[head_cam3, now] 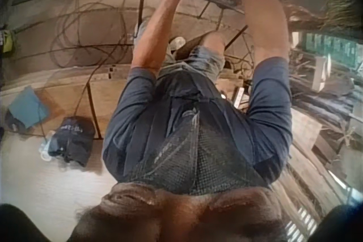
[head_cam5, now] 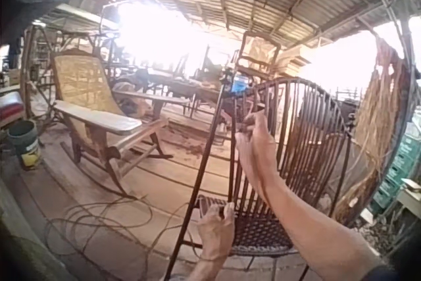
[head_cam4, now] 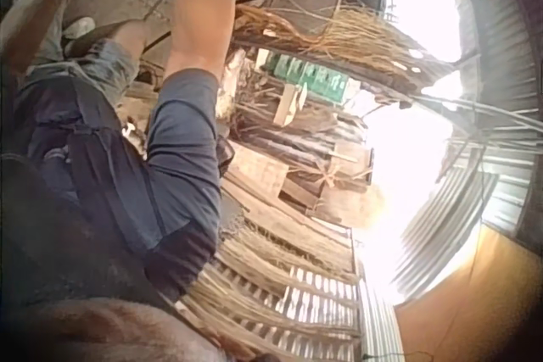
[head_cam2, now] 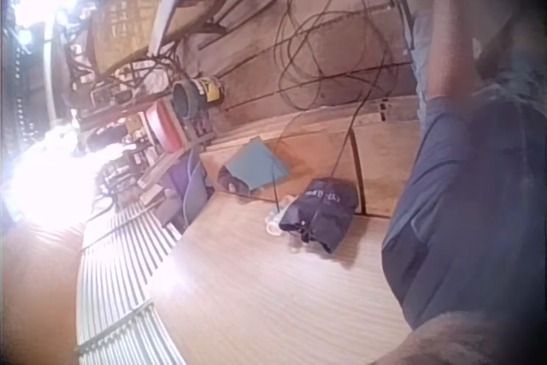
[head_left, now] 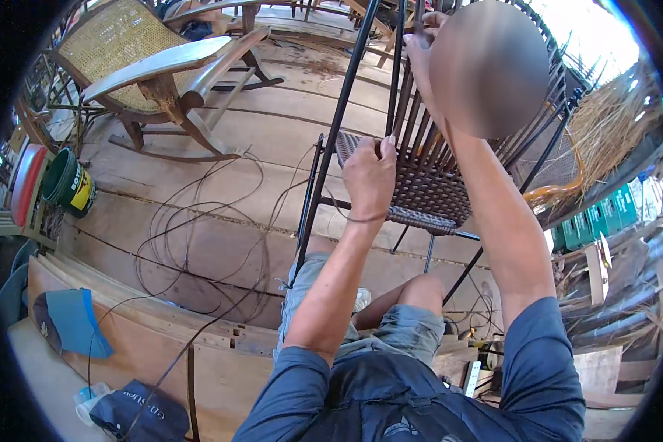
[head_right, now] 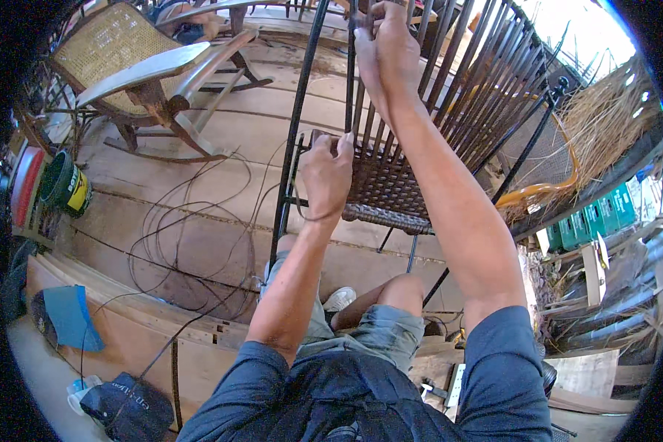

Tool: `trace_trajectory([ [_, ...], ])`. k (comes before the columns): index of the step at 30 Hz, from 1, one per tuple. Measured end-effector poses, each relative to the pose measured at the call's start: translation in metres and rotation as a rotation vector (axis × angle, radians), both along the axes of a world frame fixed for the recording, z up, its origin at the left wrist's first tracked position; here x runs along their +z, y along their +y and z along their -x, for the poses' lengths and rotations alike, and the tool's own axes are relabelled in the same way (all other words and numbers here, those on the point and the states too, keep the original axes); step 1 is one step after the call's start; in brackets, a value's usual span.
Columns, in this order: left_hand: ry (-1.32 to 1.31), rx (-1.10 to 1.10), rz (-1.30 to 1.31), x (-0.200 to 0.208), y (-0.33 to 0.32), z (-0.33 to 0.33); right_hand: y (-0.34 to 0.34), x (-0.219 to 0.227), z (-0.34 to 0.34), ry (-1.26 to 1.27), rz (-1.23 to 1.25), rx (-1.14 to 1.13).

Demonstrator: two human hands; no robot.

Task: Repairing or weaving a synthetic wicker-style chair by threading and pulling strands through the frame.

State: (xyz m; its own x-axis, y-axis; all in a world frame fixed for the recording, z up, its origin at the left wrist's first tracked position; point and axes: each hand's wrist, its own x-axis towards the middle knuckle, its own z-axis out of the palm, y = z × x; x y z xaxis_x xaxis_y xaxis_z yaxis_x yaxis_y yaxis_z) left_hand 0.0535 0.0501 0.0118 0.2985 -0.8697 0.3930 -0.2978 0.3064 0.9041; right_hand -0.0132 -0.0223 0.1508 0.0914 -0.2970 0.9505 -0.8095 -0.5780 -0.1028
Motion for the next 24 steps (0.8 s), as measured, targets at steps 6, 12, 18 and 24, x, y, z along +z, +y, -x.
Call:
trace_trajectory([
  [6, 0.144, -0.168, 0.001, -0.008, 0.0, -0.013, 0.021, 0.011, 0.011, 0.263, -0.553, -0.172],
  [12, -0.105, 0.012, 0.445, -0.01, 0.01, -0.004, 0.044, 0.018, 0.042, 0.342, -0.734, -0.15],
  [18, -0.541, -0.067, 0.537, -0.008, 0.007, 0.001, 0.032, 0.024, 0.027, 0.293, -0.571, -0.286],
  [24, -0.718, -0.033, 0.454, -0.002, 0.003, 0.015, 0.013, 0.013, 0.036, -0.01, -0.439, -0.194],
])
